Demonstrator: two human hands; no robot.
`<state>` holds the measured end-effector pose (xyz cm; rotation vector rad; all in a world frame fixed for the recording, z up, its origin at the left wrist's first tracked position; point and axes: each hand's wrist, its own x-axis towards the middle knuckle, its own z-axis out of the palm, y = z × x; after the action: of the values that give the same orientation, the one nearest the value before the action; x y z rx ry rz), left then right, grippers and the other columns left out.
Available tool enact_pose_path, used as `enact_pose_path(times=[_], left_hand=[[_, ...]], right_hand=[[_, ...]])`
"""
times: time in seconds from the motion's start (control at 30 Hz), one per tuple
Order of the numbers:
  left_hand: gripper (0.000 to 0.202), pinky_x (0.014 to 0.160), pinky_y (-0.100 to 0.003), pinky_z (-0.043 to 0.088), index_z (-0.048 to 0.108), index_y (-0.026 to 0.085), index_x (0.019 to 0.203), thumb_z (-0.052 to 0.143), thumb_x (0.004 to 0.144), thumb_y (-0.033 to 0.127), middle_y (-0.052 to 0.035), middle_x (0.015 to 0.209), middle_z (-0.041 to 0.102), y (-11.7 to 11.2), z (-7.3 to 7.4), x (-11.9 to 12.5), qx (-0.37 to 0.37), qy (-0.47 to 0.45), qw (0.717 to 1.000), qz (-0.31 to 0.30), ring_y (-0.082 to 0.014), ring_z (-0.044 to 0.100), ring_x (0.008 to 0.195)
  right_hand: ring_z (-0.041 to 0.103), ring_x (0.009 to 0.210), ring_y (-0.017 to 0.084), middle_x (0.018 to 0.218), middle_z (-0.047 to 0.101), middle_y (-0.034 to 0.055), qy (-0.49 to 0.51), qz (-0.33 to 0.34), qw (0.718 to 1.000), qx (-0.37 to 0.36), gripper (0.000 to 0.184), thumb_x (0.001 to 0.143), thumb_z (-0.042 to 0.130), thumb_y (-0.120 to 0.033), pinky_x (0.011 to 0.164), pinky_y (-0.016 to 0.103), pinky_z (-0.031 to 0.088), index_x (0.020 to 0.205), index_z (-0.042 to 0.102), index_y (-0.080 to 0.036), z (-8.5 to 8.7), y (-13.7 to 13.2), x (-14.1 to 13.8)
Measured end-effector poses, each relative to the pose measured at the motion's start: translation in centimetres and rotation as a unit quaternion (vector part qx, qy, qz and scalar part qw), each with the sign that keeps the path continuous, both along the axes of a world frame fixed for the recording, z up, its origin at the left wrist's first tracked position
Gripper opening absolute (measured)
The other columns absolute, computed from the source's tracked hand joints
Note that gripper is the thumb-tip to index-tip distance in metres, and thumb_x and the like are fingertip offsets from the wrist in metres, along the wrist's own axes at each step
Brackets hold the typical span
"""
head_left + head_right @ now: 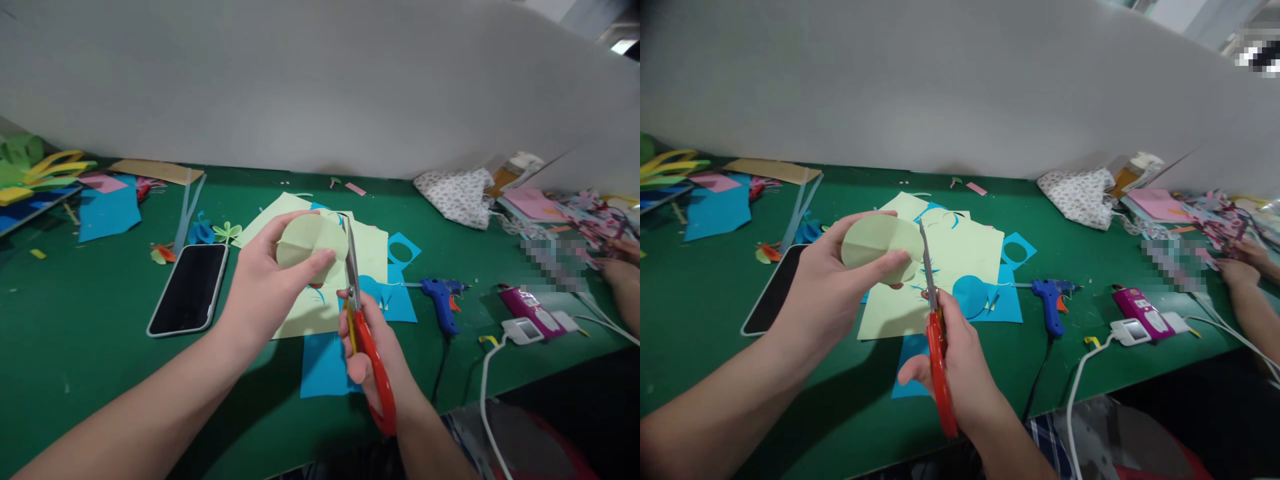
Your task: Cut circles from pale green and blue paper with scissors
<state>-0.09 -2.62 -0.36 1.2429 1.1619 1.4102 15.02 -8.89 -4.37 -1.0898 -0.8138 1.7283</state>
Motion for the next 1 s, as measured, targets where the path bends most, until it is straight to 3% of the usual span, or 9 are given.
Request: enact_pose_path(times=[0.23,0.37,0.53,0.67,0.8,1.0], left_hand=[[0.036,0.049,-0.024,0.058,0.069,0.025,0.103,0.081,0.07,0.031,-0.0003,0.087,0.069,0.2,-0.1,-0.1,0.001,-0.026,1.0,-0.007,-0.0156,0.066,0.069],[0.033,0.049,-0.022,0.059,0.069,0.026,0.1,0.082,0.07,0.028,0.0001,0.089,0.069,0.3,-0.1,-0.2,0.007,-0.035,0.999,-0.012,-0.0147,0.065,0.07],[0.033,0.05,-0.02,0.059,0.068,0.027,0.101,0.082,0.071,0.03,0.0009,0.089,0.069,0.3,0.1,-0.3,-0.001,-0.033,0.999,-0.011,-0.0128,0.064,0.068],[0.033,0.049,-0.019,0.058,0.068,0.028,0.1,0.083,0.071,0.029,0.0023,0.088,0.07,0.3,0.1,-0.4,0.006,-0.038,0.999,-0.016,-0.0121,0.064,0.067],[0.033,0.051,-0.019,0.06,0.068,0.029,0.098,0.084,0.069,0.026,0.0037,0.087,0.07,0.4,0.2,-0.4,0.001,-0.042,0.999,-0.023,-0.0122,0.065,0.068],[0.035,0.051,-0.021,0.061,0.067,0.027,0.101,0.083,0.07,0.03,0.0018,0.089,0.069,0.4,0.3,-0.5,-0.008,-0.036,0.999,-0.009,-0.0148,0.066,0.073]], right_hand=[[0.044,0.056,0.005,0.078,0.042,-0.0064,-0.014,0.002,0.999,0.033,0.083,0.035,0.088,-0.059,0.047,0.015,0.046,0.113,0.064,-0.039,-0.9,0.1,0.2],[0.041,0.052,0.005,0.074,0.037,-0.0062,0.008,-0.002,0.999,0.046,0.068,0.05,0.088,-0.059,0.046,0.017,0.046,0.11,0.066,-0.038,-1.1,0.1,0.1],[0.041,0.053,0.005,0.072,0.036,-0.0064,0.027,-0.01,0.999,0.037,0.062,0.049,0.091,-0.053,0.045,0.015,0.042,0.106,0.069,-0.039,-0.8,0.1,-0.1],[0.039,0.05,0.005,0.07,0.036,-0.0057,0.032,-0.022,0.999,0.024,0.042,0.067,0.081,-0.056,0.043,0.015,0.04,0.103,0.071,-0.036,-0.7,0.1,0.0],[0.036,0.049,0.004,0.071,0.036,-0.0059,0.022,-0.022,0.999,0.017,0.045,0.064,0.084,-0.055,0.043,0.015,0.042,0.103,0.07,-0.037,-0.7,0.1,0.0],[0.034,0.048,0.006,0.071,0.035,-0.0048,0.008,-0.035,0.999,0.01,0.038,0.071,0.079,-0.056,0.04,0.015,0.039,0.101,0.071,-0.034,-0.7,0.2,0.0]])
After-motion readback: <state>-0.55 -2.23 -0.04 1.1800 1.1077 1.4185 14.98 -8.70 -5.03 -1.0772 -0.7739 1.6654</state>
